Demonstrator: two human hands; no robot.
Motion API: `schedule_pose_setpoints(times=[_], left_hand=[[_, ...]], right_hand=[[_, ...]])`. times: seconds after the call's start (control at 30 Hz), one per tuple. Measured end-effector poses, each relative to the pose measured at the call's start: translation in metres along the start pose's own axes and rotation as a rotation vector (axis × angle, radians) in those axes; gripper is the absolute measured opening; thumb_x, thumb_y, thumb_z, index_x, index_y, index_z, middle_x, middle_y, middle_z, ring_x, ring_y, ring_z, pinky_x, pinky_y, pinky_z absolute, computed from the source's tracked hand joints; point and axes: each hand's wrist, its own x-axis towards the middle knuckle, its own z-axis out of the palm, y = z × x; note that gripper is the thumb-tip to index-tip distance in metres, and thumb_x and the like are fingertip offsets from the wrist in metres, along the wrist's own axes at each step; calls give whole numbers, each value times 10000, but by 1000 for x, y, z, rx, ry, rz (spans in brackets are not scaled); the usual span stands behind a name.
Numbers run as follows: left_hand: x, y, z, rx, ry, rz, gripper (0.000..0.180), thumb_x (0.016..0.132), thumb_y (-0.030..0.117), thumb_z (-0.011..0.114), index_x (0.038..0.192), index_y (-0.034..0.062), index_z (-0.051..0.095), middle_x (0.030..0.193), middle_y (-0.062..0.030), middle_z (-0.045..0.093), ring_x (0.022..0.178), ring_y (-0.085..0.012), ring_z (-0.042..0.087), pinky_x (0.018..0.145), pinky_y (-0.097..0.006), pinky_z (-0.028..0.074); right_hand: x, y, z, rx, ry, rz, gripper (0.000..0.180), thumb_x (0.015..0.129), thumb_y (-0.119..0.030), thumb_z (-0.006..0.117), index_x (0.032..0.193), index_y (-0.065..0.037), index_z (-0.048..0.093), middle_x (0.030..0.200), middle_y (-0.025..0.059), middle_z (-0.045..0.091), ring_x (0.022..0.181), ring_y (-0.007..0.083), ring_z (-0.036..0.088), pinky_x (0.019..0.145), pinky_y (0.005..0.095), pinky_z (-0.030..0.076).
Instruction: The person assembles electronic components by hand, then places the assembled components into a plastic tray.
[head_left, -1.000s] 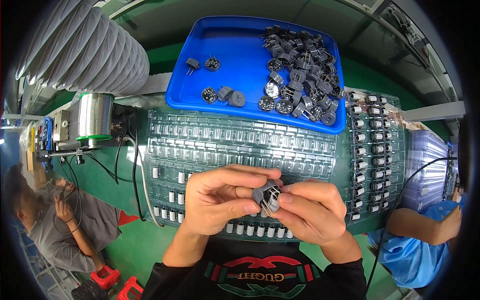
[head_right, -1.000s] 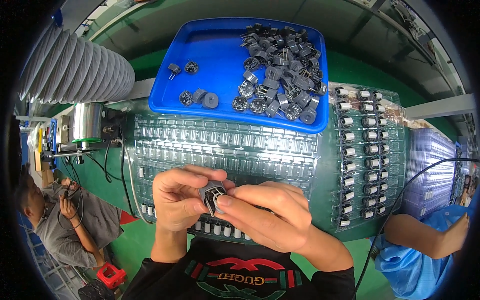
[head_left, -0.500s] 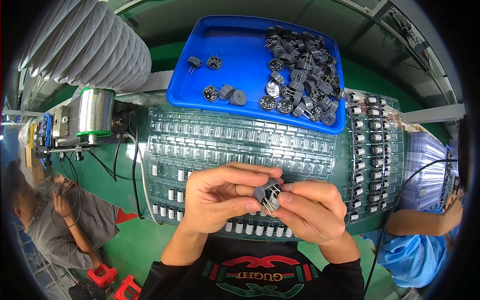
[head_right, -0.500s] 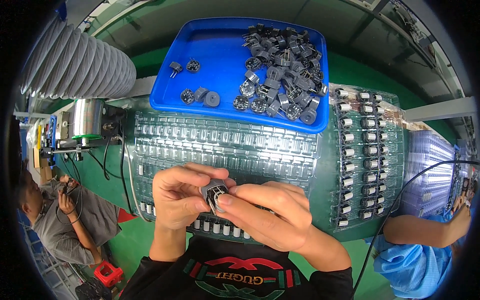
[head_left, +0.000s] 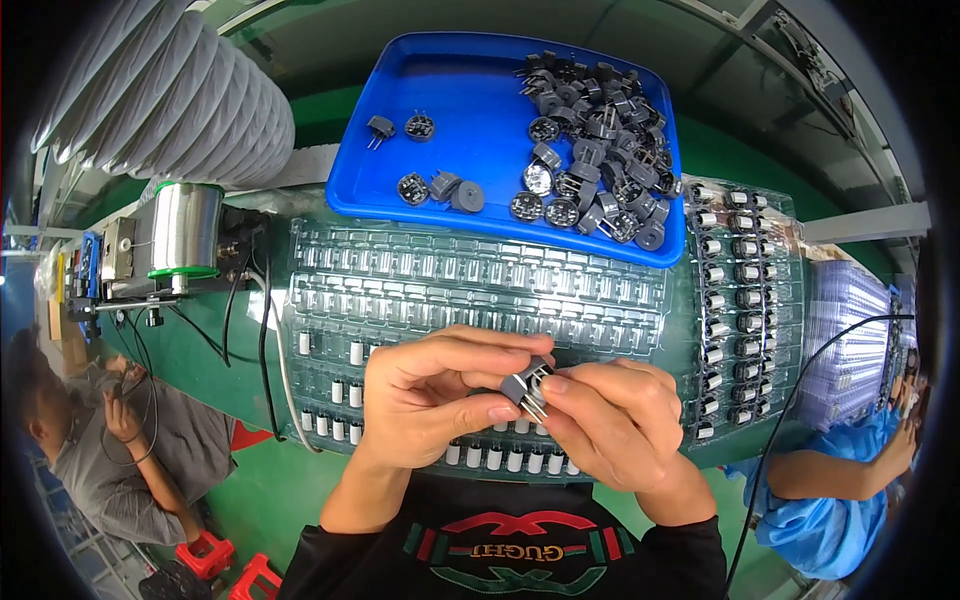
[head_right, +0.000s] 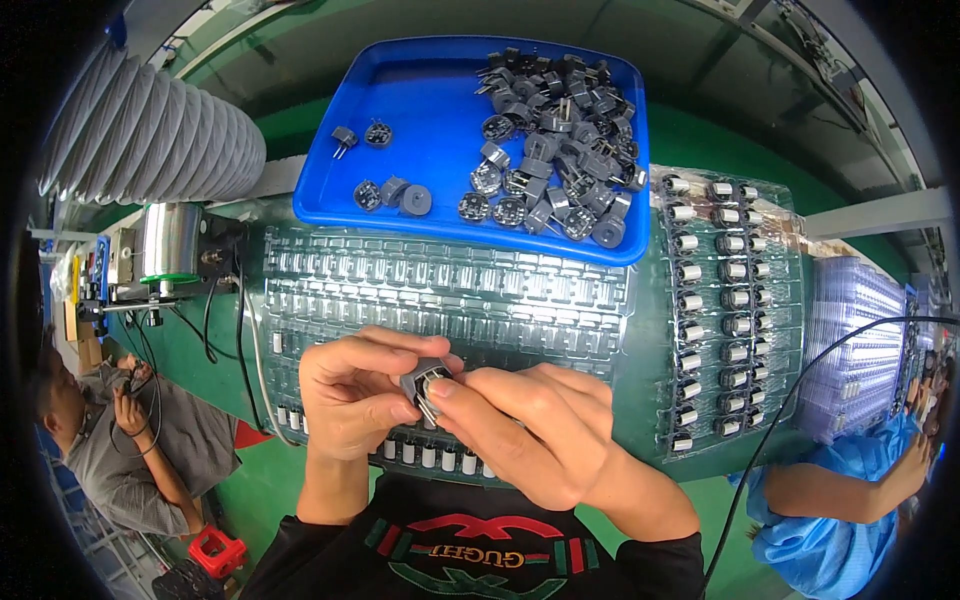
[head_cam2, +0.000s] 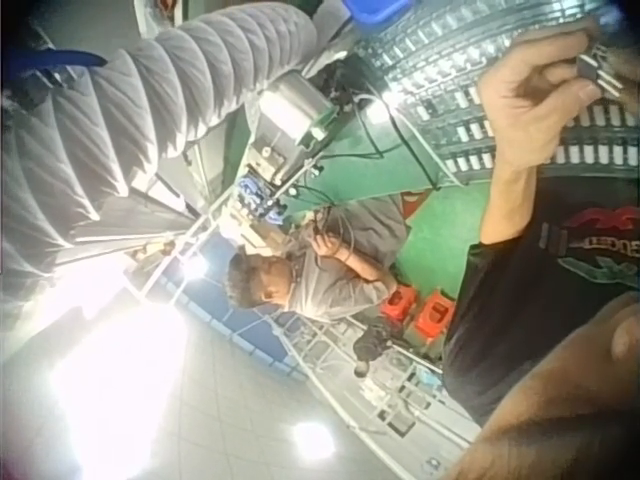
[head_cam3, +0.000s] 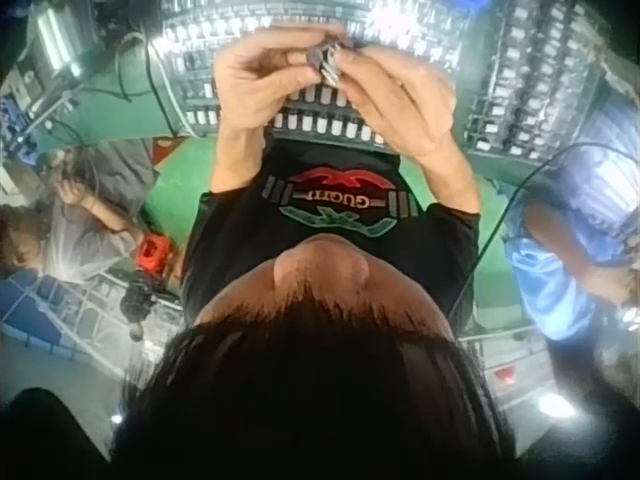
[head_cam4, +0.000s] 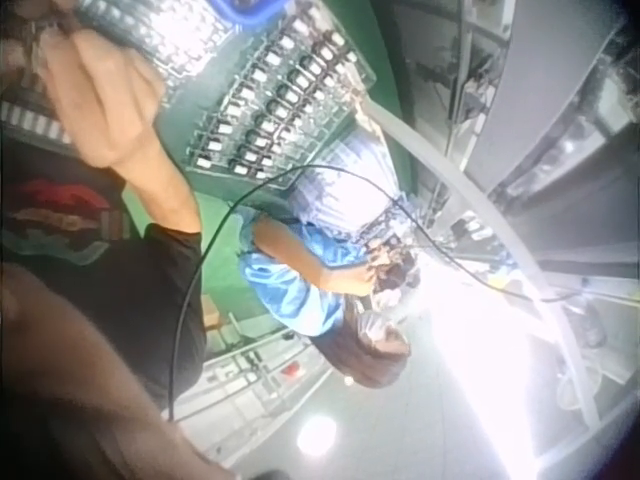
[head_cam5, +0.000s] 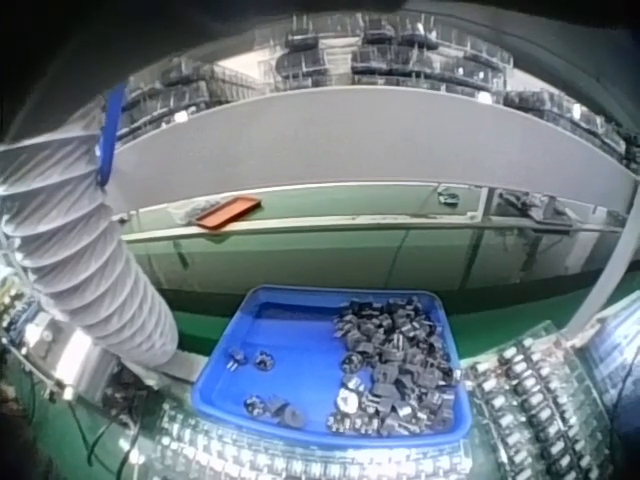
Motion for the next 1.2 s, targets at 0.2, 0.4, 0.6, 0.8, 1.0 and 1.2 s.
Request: schedule_pose_setpoints(times=[0.2,0.4,0.6,0.8,1.0,1.2], left_hand=[[0,-1,3,46,78,130,355,762,-108,736,1102,-104,631,1186,-314,603,1059,-347,656,843,-382,597],[-2,-7,0,147,232,135,401,734,-72,788,1087,-85,596,1146,-261,624,1089,-305,640,788,-296,605],[2,-10,10,352,254,187,328,761,-141,720,1049,-80,575,1163,-271,607,990,-202,666,687,-204,578],[1,-15,19,579,278,297,373,744,-149,733,1069,-57,574,1144,-192,563,1064,-236,634,771,-253,597],[-1,-21,20,819,224,492,403,710,-119,788,1053,-38,592,1091,-162,550,1026,-252,633,767,-261,607],[4,-8,30,1028,106,459,452,682,-44,827,1081,-4,617,1119,-171,554,1038,-295,626,807,-350,579]], right_hand=[[-2,10,9,147,77,48,307,747,-73,768,1038,-4,704,851,57,638,582,157,621,462,258,482],[-4,7,7,371,74,246,383,764,-96,796,1112,28,693,916,90,602,647,145,576,529,268,475],[0,3,1,423,-15,414,275,828,-45,745,1098,-11,702,972,77,620,704,135,595,572,240,493],[2,-4,-4,575,-4,654,220,856,-19,716,1074,-5,688,1057,97,669,855,139,665,674,249,559],[-5,-5,2,1127,97,1067,170,886,14,677,1055,27,664,1105,113,659,958,138,654,803,263,551],[-5,9,-20,946,116,970,96,877,40,667,970,19,675,1115,126,653,992,156,645,834,277,551]])
